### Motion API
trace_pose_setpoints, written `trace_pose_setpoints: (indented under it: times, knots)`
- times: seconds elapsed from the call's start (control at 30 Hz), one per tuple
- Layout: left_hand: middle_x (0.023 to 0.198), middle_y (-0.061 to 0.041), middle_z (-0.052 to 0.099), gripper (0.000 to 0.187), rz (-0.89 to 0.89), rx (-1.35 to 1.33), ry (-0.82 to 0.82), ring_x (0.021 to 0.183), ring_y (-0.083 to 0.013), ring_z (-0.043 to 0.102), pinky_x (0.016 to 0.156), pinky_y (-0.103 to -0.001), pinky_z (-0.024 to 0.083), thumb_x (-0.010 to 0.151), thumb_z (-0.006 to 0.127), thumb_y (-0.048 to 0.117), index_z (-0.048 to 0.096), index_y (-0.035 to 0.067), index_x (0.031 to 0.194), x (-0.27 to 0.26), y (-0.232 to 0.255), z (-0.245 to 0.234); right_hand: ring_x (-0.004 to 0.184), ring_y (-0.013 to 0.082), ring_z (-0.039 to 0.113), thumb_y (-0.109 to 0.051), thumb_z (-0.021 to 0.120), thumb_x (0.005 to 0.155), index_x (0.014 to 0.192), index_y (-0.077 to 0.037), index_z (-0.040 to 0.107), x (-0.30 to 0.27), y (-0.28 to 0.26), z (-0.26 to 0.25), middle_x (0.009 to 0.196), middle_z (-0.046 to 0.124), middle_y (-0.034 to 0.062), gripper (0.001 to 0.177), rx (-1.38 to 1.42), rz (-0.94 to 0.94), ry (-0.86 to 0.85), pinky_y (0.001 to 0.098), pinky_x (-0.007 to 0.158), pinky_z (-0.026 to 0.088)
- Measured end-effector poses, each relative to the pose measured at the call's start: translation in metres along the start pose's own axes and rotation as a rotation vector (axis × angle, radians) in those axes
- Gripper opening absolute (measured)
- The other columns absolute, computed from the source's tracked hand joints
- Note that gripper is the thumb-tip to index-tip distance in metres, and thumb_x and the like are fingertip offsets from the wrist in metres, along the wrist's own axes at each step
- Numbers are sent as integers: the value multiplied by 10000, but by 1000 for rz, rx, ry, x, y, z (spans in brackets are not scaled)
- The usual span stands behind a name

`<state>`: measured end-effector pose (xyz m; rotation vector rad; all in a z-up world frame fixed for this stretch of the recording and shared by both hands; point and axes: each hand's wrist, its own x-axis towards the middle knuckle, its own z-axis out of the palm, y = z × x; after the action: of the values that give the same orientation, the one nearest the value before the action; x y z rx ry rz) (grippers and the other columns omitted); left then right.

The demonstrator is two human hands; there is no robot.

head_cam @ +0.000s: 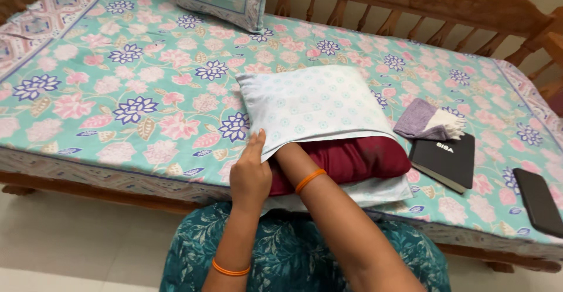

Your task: The person inserts a maroon pillow into a light blue patterned pillowcase on a bed, then smooths and adjusts the case. A small cloth is used to wipe the pillow surface after it is covered.

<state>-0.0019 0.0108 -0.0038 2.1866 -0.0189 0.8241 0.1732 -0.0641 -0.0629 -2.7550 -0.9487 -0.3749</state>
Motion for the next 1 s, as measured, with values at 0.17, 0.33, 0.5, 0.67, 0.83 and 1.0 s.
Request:
trace_pose_setpoints:
  times: [0.17, 0.33, 0.5, 0.67, 0.83, 1.0]
  knots:
    - [1240, -236, 688, 558, -81, -8, -71, 1035, -411, 692, 847, -482, 552, 847, 530, 31, 611, 85, 1396, 1, -10, -3, 1328, 377, 514, -358, 538, 962, 1370, -89, 620, 15, -9, 0, 1444, 583, 205, 495, -21, 56, -8, 466, 1130, 363]
    - [940, -252, 723, 295, -246, 129, -217, 876, -450, 687, 806, -545, 540, 883, 565, 167, 725, 78, 1114, 2, -24, -9, 1335, 376, 509, -365, 535, 967, 1376, -87, 615, 12, -7, -3, 1451, 577, 204, 501, -43, 100, -23, 465, 1133, 361]
    - [816, -217, 722, 185, -68, 191, -239, 752, -437, 688, 697, -558, 532, 866, 590, 212, 702, 72, 910, 6, -29, -17, 1343, 375, 504, -373, 532, 972, 1381, -85, 611, 13, 7, -11, 1458, 571, 203, 506, -72, 150, -17, 464, 1136, 359]
    - [800, -172, 718, 126, 127, 139, -204, 705, -406, 684, 645, -519, 533, 862, 633, 199, 646, 78, 829, 3, -10, -25, 1351, 374, 499, -381, 529, 977, 1386, -82, 606, -1, 43, -14, 1465, 565, 201, 512, -98, 260, -8, 463, 1139, 357]
    - [741, -134, 694, 110, 218, 98, -207, 674, -362, 688, 609, -486, 527, 831, 669, 181, 621, 84, 852, 0, 14, -28, 1358, 373, 494, -388, 526, 982, 1391, -80, 601, -3, 91, -17, 1472, 558, 200, 518, -111, 426, 2, 462, 1142, 355]
    - [759, -134, 692, 131, 165, 137, -222, 696, -370, 685, 625, -500, 526, 851, 681, 216, 634, 97, 880, 12, 17, -21, 1366, 372, 489, -396, 523, 987, 1397, -77, 596, 4, 103, -18, 1479, 552, 198, 524, -119, 430, 33, 461, 1146, 353]
